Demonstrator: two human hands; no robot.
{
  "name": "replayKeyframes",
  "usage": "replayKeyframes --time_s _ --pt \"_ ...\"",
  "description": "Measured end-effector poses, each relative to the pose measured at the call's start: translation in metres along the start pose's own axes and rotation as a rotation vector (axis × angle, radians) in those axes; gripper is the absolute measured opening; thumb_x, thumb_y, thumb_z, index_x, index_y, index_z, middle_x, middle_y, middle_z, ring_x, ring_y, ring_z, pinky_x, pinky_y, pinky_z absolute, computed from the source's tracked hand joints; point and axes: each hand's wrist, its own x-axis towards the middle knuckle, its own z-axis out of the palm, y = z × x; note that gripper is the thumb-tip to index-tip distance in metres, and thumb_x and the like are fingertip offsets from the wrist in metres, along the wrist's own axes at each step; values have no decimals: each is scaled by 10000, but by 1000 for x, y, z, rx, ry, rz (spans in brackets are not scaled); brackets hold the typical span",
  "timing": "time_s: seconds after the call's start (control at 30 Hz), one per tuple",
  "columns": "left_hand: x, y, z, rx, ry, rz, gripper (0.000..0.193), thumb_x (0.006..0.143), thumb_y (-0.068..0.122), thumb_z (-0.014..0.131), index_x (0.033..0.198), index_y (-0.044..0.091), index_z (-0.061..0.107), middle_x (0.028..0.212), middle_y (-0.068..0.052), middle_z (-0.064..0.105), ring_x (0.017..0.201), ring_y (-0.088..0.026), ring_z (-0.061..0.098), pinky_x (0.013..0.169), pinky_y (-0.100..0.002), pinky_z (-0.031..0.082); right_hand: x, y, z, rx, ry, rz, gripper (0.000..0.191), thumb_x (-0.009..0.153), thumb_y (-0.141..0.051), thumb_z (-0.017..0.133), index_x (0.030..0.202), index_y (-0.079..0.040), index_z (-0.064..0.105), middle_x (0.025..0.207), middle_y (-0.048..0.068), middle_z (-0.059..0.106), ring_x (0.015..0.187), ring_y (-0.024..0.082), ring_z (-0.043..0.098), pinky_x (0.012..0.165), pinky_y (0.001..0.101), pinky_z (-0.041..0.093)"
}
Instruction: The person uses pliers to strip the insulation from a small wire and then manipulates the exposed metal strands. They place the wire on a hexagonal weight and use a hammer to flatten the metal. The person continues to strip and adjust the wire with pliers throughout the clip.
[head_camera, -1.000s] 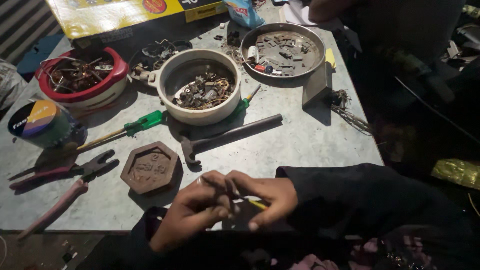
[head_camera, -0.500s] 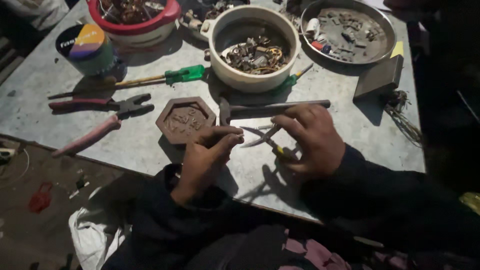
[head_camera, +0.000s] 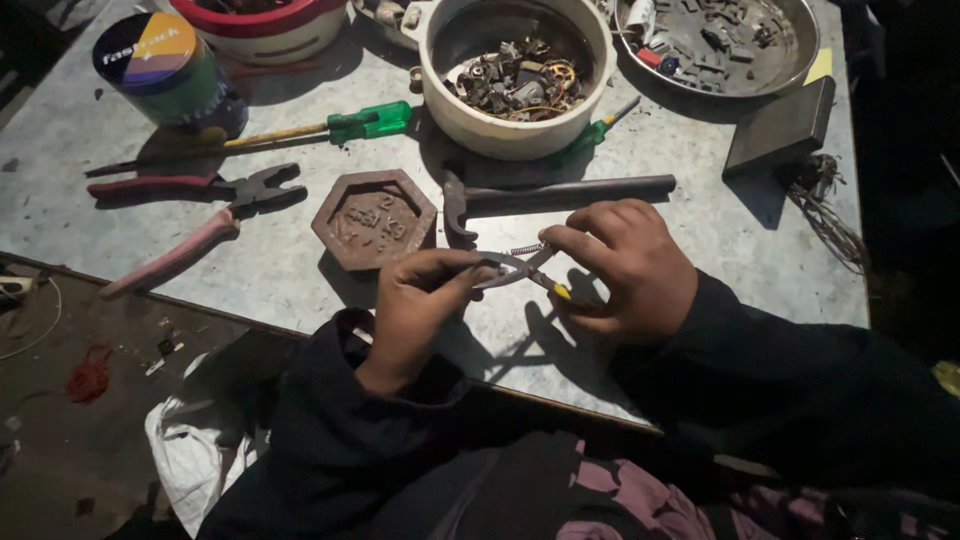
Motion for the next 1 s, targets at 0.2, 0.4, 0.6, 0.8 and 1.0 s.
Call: replayKeyframes --time_s 0.2,0.4,0.6,0.8,1.0 --pt "2 7 -4 -9 -36 -114 192 932 96 748 1083 -20 771 917 -80 790 731 -83 686 640 -206 528 2 -6 -2 -48 20 1 700 658 -271 867 1294 -101 627 1130 155 643 1112 361 611 960 507 446" --pt "6 4 -7 -170 -104 -179 199 955 91 718 1115 -15 770 916 -82 769 679 -63 629 569 -190 462 5 -9 -4 -48 -12 44 653 687 -249 848 1285 -98 633 1119 137 655 1103 340 623 940 497 454" --pt "8 0 -8 -84 -54 -255 188 961 109 694 1095 -13 743 919 -80 780 687 -60 667 586 -197 505 4 -13 -5 -118 45 42 614 680 -206 835 1255 -114 642 1075 118 673 1069 328 651 942 496 474" --pt "11 -7 -13 -181 -102 -268 175 968 114 687 1078 -15 726 904 -104 776 641 -64 626 559 -206 477 5 -15 -4 -119 18 46 580 663 -188 828 1207 -97 649 1034 110 681 1007 322 670 902 476 491" --pt "11 -7 -12 -292 -160 -240 188 970 108 705 1094 -33 721 901 -120 766 644 -60 582 557 -206 436 6 -16 -4 -121 43 18 464 711 -135 788 1147 -46 658 972 127 673 898 339 667 814 459 513"
